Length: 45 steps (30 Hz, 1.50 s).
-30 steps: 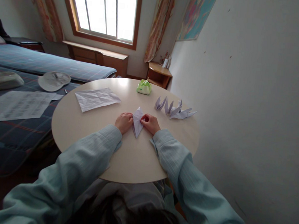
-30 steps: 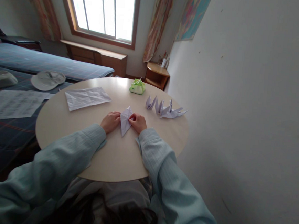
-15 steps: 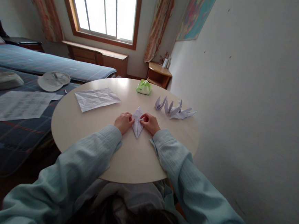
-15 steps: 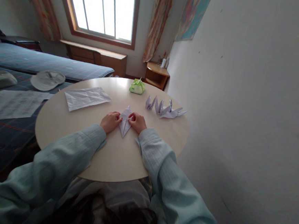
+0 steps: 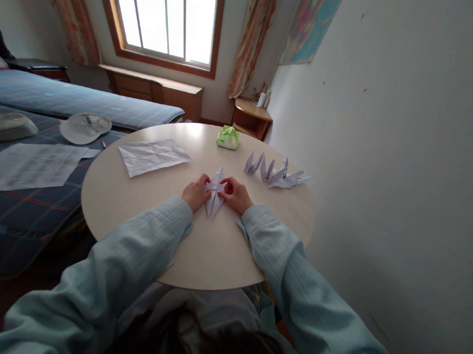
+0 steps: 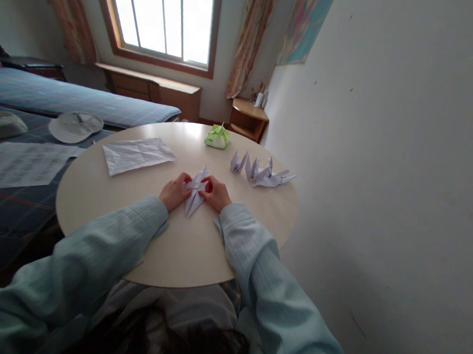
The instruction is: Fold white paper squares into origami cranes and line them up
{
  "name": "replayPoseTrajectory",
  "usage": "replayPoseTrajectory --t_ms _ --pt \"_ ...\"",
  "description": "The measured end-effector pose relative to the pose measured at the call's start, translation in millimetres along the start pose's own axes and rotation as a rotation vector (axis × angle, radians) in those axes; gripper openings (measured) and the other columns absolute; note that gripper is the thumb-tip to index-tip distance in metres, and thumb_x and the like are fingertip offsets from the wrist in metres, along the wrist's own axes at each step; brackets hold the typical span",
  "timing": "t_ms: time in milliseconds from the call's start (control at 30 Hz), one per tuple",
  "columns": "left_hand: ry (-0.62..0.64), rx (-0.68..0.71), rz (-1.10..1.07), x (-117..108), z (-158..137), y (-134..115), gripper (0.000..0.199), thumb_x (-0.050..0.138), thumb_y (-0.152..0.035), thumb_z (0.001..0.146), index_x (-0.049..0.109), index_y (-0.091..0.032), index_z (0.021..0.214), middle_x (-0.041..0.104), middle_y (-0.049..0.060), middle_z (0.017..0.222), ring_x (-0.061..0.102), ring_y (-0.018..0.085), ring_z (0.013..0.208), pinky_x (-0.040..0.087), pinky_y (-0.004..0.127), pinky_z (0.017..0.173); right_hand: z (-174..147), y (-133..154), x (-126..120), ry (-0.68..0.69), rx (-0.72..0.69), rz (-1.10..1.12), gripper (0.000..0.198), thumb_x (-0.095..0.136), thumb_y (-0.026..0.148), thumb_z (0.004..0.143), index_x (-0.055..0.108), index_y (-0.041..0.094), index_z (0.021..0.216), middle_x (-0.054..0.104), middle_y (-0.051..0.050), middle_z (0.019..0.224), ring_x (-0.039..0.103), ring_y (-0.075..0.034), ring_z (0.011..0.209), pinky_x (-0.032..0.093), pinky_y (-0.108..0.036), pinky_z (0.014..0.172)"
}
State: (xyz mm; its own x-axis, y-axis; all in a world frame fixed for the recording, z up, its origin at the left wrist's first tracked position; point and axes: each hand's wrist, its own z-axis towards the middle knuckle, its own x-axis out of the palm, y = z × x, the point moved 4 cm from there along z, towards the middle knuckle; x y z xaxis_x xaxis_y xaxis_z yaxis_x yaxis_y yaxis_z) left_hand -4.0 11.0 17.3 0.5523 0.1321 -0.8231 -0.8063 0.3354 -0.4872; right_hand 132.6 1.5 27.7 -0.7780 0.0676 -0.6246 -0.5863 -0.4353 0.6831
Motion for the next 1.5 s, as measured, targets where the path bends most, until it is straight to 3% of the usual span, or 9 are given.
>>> replayPoseTrajectory --t_ms 267,800,1500 --pt "-0.011 0.005 -0.149 -1.6 -1.4 -0.8 0.035 0.051 -0.017 0.066 0.039 -0.022 0.099 0.060 0.004 0.103 0.057 0.018 0.092 0.042 0.027 0.075 0.3 -0.7 1.0 0.001 -0.011 0.008 0.025 0.059 0.019 0.059 0.051 0.016 0.082 0.041 0.008 0.054 0.040 -0.006 0.050 0.033 -0.019 0.052" --pt "0.029 0.056 -0.017 0.3 -0.8 -3.4 0.028 0.048 -0.022 0.069 0.051 -0.021 0.097 0.061 0.006 0.096 0.056 0.019 0.090 0.041 0.028 0.077 0.4 0.3 1.3 0.031 -0.038 -0.040 0.020 0.058 0.023 0.063 0.055 0.015 0.081 0.043 0.006 0.056 0.039 -0.006 0.051 0.033 -0.019 0.054" --pt "-0.129 0.214 -0.103 -1.6 0.8 -4.0 0.020 0.050 -0.014 0.065 0.056 -0.017 0.084 0.056 0.003 0.079 0.050 0.016 0.078 0.041 0.030 0.077 0.8 -1.0 2.7 0.026 -0.069 -0.055 0.018 0.059 0.024 0.065 0.058 0.014 0.080 0.043 0.005 0.055 0.039 -0.006 0.052 0.033 -0.019 0.053"
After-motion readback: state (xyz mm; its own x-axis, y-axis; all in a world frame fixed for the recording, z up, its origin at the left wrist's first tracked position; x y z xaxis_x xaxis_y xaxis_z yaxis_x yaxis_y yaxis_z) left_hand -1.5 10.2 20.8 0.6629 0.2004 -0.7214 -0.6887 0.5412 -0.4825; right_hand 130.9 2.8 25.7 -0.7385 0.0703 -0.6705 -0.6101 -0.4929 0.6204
